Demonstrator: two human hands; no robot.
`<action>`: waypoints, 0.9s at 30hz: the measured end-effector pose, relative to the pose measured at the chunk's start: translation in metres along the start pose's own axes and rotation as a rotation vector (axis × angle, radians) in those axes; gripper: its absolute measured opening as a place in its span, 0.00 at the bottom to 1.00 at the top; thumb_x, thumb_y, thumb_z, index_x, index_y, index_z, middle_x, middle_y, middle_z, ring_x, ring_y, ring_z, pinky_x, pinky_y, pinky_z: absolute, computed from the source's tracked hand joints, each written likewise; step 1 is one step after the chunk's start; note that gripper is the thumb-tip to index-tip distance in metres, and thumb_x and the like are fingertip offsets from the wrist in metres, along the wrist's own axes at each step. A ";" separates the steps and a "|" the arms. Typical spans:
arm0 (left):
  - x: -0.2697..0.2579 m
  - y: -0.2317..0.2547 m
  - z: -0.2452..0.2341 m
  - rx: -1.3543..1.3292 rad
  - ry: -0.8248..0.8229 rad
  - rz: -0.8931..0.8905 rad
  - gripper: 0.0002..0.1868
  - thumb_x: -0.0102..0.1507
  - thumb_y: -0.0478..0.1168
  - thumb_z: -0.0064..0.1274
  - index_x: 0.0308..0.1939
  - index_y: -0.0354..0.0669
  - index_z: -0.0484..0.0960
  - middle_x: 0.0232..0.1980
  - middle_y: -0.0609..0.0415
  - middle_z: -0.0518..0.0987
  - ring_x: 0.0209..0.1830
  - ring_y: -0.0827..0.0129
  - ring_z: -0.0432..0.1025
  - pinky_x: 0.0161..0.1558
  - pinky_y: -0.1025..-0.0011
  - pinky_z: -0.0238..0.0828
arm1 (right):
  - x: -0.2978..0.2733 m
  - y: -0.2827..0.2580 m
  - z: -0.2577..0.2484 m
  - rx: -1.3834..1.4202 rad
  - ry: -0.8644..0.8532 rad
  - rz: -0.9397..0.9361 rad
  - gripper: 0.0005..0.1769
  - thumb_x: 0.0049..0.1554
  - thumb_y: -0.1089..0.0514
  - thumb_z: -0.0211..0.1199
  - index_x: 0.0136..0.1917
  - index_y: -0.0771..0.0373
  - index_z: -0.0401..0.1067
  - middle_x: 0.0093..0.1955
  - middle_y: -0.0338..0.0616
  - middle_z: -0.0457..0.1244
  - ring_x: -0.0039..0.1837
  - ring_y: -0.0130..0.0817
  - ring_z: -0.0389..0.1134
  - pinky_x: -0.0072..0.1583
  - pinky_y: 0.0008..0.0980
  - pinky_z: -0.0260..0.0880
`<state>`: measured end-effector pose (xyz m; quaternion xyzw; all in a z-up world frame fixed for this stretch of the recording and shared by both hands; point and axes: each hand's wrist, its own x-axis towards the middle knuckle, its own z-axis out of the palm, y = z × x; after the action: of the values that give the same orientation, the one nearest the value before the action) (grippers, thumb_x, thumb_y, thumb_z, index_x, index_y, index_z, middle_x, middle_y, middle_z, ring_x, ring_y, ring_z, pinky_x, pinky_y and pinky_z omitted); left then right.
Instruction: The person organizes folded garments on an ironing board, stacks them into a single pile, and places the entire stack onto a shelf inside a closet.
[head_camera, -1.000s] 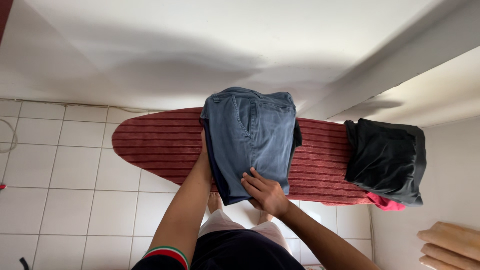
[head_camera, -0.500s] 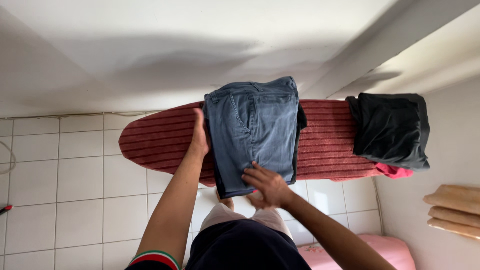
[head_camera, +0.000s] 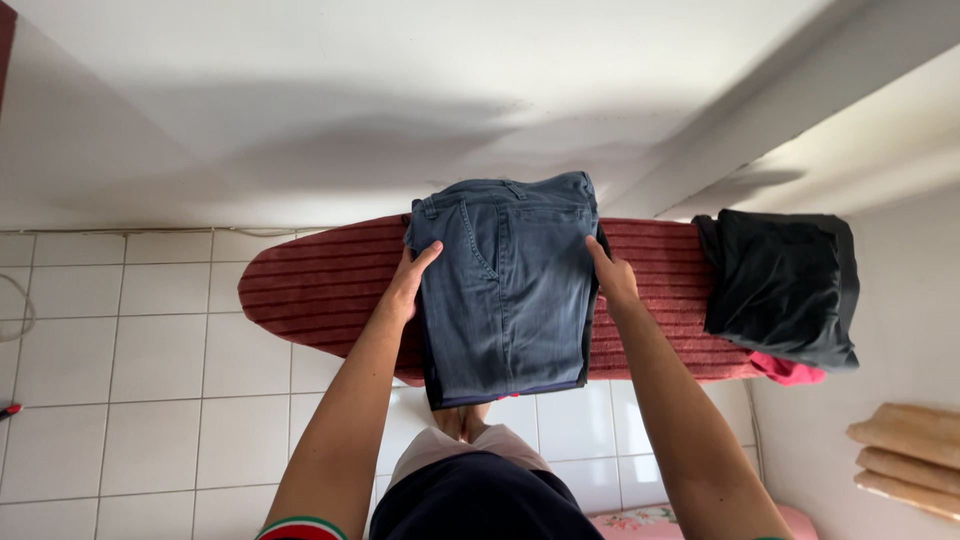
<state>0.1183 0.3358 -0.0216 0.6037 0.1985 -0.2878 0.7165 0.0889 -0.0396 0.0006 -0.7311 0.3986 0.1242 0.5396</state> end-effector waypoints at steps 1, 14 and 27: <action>0.003 0.001 -0.001 0.024 0.020 -0.042 0.73 0.44 0.74 0.59 0.83 0.52 0.37 0.84 0.40 0.42 0.83 0.43 0.36 0.74 0.33 0.33 | 0.004 -0.005 -0.001 -0.004 -0.008 -0.002 0.50 0.54 0.29 0.65 0.65 0.81 0.72 0.65 0.67 0.65 0.67 0.58 0.67 0.67 0.54 0.67; -0.003 0.005 0.002 -0.317 -0.008 -0.177 0.51 0.52 0.62 0.57 0.75 0.40 0.63 0.74 0.39 0.68 0.70 0.47 0.66 0.65 0.46 0.63 | -0.002 -0.027 0.013 0.466 -0.440 -0.008 0.57 0.50 0.54 0.71 0.81 0.57 0.38 0.78 0.61 0.47 0.78 0.57 0.53 0.71 0.67 0.60; -0.016 -0.011 -0.051 -0.560 0.026 -0.206 0.40 0.56 0.56 0.59 0.66 0.34 0.75 0.65 0.42 0.78 0.62 0.52 0.74 0.63 0.54 0.70 | -0.024 -0.029 0.060 0.341 -0.664 -0.060 0.59 0.48 0.48 0.72 0.82 0.51 0.39 0.79 0.59 0.49 0.79 0.56 0.53 0.71 0.59 0.62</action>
<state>0.1025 0.3870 -0.0296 0.3629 0.3394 -0.2855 0.8195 0.1093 0.0270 0.0125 -0.5618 0.1953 0.2706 0.7570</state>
